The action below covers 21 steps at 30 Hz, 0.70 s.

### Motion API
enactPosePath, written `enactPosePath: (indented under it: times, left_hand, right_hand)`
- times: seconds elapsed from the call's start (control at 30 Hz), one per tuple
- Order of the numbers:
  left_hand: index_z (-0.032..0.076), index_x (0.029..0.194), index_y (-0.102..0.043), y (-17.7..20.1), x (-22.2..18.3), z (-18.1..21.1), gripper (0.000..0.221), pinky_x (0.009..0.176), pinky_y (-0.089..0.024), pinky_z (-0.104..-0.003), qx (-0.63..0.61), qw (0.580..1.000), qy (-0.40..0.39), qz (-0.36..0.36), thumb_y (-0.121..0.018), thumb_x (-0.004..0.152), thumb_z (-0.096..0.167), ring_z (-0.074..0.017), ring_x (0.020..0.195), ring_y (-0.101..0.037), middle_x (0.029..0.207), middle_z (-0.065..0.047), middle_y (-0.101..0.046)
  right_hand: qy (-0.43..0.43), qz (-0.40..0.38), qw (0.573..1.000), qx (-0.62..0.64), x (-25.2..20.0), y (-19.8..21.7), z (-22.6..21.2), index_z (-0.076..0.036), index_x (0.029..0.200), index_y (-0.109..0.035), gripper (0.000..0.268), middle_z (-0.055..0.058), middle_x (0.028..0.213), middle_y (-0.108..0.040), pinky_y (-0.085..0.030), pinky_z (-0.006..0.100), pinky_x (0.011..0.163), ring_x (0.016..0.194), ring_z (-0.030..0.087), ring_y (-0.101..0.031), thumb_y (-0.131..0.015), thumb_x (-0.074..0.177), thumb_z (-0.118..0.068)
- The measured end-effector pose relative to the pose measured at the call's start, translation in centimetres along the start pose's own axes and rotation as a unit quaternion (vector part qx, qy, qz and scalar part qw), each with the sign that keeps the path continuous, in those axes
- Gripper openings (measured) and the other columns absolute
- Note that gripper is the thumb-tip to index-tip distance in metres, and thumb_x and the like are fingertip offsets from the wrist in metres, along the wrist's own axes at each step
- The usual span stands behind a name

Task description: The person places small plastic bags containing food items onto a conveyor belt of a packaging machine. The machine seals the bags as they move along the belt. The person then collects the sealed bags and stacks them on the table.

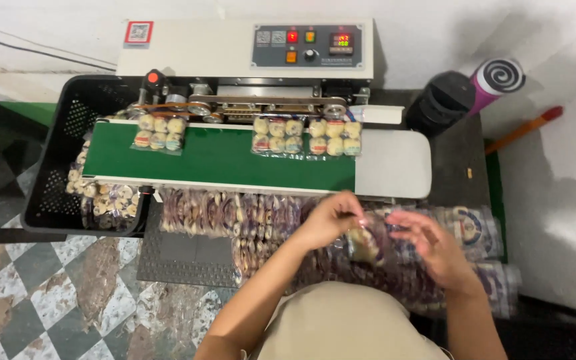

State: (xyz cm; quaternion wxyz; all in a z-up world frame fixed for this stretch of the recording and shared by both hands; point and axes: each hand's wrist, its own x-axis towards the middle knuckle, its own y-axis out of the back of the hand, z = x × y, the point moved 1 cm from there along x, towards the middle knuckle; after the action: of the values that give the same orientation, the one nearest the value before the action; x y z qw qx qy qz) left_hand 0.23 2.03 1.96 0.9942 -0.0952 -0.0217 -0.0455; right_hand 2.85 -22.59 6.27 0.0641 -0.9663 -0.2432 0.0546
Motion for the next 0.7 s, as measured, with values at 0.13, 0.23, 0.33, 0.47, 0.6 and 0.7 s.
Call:
enactPosePath:
  times: [0.13,0.23,0.33,0.47,0.6,0.7]
  left_hand:
    - [0.010,0.092,-0.063,-1.0,1.0,1.9,0.029,0.069,-0.058,-0.021,-0.182,0.972,0.010,0.151,-0.089,0.083,0.001,-0.0105,0.077,-0.074,0.082,-0.002,-0.077]
    - [0.011,0.087,-0.058,-1.8,1.7,5.1,0.032,0.065,-0.058,-0.023,-0.221,0.948,-0.012,0.228,-0.088,0.084,0.001,-0.0175,0.081,-0.078,0.080,-0.005,-0.077]
    - [0.012,0.091,-0.059,-1.2,2.3,5.9,0.030,0.061,-0.052,-0.020,-0.165,0.939,-0.052,0.297,-0.088,0.088,0.006,-0.0089,0.072,-0.070,0.074,0.002,-0.070]
    - [0.013,0.110,-0.077,-0.3,0.8,8.0,0.014,0.077,-0.053,-0.025,0.053,0.949,-0.107,0.291,-0.079,0.097,0.009,-0.0072,0.081,-0.061,0.083,-0.001,-0.066]
    - [0.013,0.126,-0.080,1.4,0.2,7.9,0.026,0.094,-0.053,-0.035,0.202,0.933,-0.149,0.256,-0.073,0.101,0.012,-0.0182,0.094,-0.066,0.097,-0.006,-0.065]
    - [0.007,0.118,-0.079,2.4,0.9,7.1,0.026,0.090,-0.055,-0.044,0.327,0.885,-0.231,0.240,-0.082,0.092,0.008,-0.0340,0.093,-0.069,0.094,-0.010,-0.068]
  right_hand:
    - [0.020,-0.035,0.999,0.019,1.0,-1.4,0.0,0.001,0.146,-0.057,0.114,0.025,0.152,-0.062,-0.048,0.043,0.108,0.128,0.022,-0.061,-0.086,0.057,-0.065]
    - [0.030,0.204,0.966,-0.154,3.5,-1.6,1.1,-0.006,0.107,-0.078,0.025,0.010,0.089,-0.074,-0.054,0.033,0.072,0.078,0.015,-0.063,-0.081,0.099,-0.030]
    - [0.110,0.240,0.961,-0.082,6.0,-2.7,-0.3,-0.006,0.105,-0.070,0.018,0.005,0.089,-0.074,-0.053,0.021,0.067,0.073,0.007,-0.063,-0.083,0.098,-0.015]
    - [0.206,0.203,0.945,-0.150,6.7,-3.2,-1.9,-0.005,0.105,-0.062,0.018,0.006,0.089,-0.070,-0.055,0.025,0.073,0.081,0.010,-0.069,-0.080,0.102,-0.007]
    - [0.196,0.101,0.958,-0.181,6.7,-5.4,-6.3,-0.003,0.115,-0.081,0.016,0.009,0.095,-0.075,-0.060,0.030,0.087,0.092,0.016,-0.073,-0.074,0.100,-0.003]
    - [0.234,0.091,0.945,-0.212,7.7,-4.4,-4.4,-0.001,0.119,-0.080,0.034,0.012,0.099,-0.072,-0.060,0.037,0.095,0.095,0.020,-0.072,-0.087,0.086,0.004]
